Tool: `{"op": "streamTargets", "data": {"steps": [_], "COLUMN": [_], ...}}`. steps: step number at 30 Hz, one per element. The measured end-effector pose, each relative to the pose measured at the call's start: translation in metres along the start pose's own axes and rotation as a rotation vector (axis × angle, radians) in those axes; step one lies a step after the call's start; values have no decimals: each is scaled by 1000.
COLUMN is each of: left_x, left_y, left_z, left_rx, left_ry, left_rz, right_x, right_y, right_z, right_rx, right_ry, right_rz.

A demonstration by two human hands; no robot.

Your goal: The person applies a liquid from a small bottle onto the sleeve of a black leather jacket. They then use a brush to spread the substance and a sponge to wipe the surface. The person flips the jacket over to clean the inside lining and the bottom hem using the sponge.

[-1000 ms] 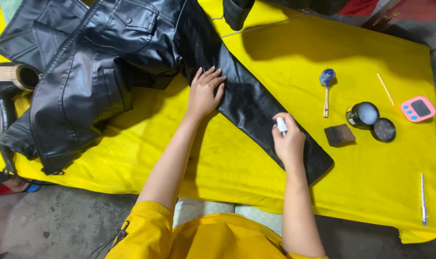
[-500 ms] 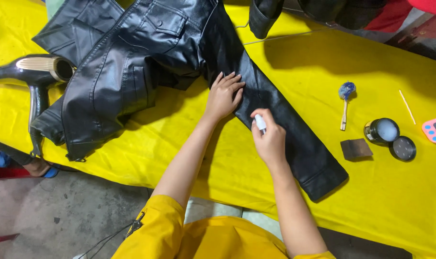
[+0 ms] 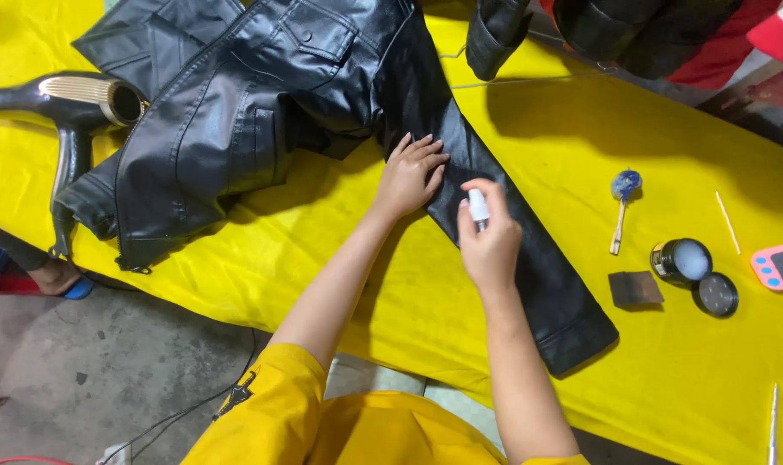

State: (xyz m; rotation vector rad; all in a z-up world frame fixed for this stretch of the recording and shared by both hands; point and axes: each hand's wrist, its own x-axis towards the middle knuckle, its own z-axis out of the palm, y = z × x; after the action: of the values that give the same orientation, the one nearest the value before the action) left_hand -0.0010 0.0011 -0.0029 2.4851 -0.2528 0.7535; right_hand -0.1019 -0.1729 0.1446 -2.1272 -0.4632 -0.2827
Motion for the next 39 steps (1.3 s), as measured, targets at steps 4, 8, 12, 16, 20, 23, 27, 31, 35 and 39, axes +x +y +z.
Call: {"op": "streamTargets", "data": {"steps": [4, 8, 12, 16, 20, 23, 27, 31, 35, 39], "left_x": [0, -2, 1, 0, 0, 1, 1, 1, -1, 2], "left_y": [-1, -4, -3, -1, -2, 0, 3, 7, 6, 6], "left_z": [1, 6, 2, 1, 3, 2, -2, -6, -4, -4], "left_rx": [-13, -3, 1, -10, 2, 12, 8, 1, 3, -3], "left_ry": [-7, 7, 10, 0, -8, 0, -18, -33, -14, 6], "left_rz": [-2, 19, 32, 35, 24, 24, 22, 8, 16, 25], "right_x": [4, -15, -8, 1, -9, -13, -3, -1, -9, -7], "right_y": [9, 45, 17, 7, 46, 46, 19, 22, 59, 56], "right_z": [0, 25, 11, -6, 13, 13, -11, -13, -6, -42], "right_rx": [-48, -38, -6, -42, -101, -71, -68, -110, -119, -240], "right_ry": [25, -74, -22, 40, -26, -40, 74, 119, 109, 228], "right_rz": [-2, 89, 60, 34, 36, 61, 5, -31, 79, 75]}}
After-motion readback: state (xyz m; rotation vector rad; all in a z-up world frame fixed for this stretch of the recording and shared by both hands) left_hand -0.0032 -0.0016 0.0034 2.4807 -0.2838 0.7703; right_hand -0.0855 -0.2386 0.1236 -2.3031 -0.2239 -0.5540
